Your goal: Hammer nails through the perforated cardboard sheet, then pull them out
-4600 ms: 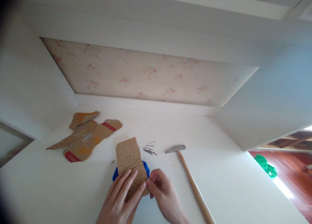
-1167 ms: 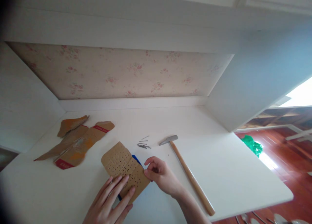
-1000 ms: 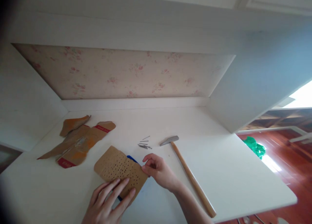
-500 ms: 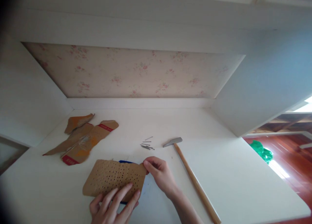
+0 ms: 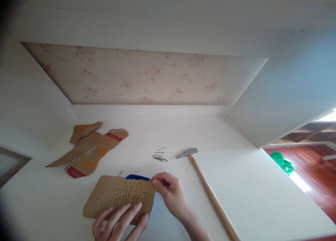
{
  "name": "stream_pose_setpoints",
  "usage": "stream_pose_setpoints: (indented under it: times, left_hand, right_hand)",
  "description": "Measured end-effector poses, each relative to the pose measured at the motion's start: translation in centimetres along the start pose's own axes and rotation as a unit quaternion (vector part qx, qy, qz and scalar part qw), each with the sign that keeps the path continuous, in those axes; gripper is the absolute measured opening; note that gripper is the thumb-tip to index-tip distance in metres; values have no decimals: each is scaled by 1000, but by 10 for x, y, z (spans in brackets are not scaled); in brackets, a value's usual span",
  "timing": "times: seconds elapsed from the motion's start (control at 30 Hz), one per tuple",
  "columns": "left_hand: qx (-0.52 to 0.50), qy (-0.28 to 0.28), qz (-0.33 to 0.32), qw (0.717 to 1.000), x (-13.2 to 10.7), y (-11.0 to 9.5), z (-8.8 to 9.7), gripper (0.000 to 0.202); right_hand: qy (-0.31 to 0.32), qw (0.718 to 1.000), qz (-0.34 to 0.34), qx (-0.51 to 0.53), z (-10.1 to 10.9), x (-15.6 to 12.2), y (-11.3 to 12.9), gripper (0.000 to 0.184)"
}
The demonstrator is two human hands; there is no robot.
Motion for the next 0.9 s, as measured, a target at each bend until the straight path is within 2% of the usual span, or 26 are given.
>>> stream_pose_setpoints:
  times: [0.27,0.47,0.63,0.7,0.77,0.83,0.9]
  left_hand:
    - [-51,18,3,999,10,0,-4,19]
    - [-7,35,-3,999,13,-3,-11,22]
    - [13,14,5,1000,16,-5,-15,22]
    - [17,5,6,1000,17,-6,-15,21]
    - [22,4,5,1000,16,-6,-16,21]
    - [26,12,2,1000,14,-6,-17,22]
    - [32,19,-3,999,13,-7,-18,22]
  right_hand:
    - [18,1000,2,-1,-1,2,1,27]
    - [23,1000,-3,8,-1,2,-4,31]
    - [72,996,-6,-51,-1,8,1,35]
    - [86,992,1,-94,2,19,8,38]
    - [71,985,19,-154,9,39,15,42]
    - [35,970,45,-238,18,64,23,38]
    - [13,942,72,-327,24,91,28,27]
Point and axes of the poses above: each hand's wrist, its own x-axis towards the middle knuckle, its own z-axis out of the back of the hand, y = z × x, the point moved 7 cm from there along x, towards the middle knuckle, and after that the axes turned 7 degrees about x, right-handed, at the moved point
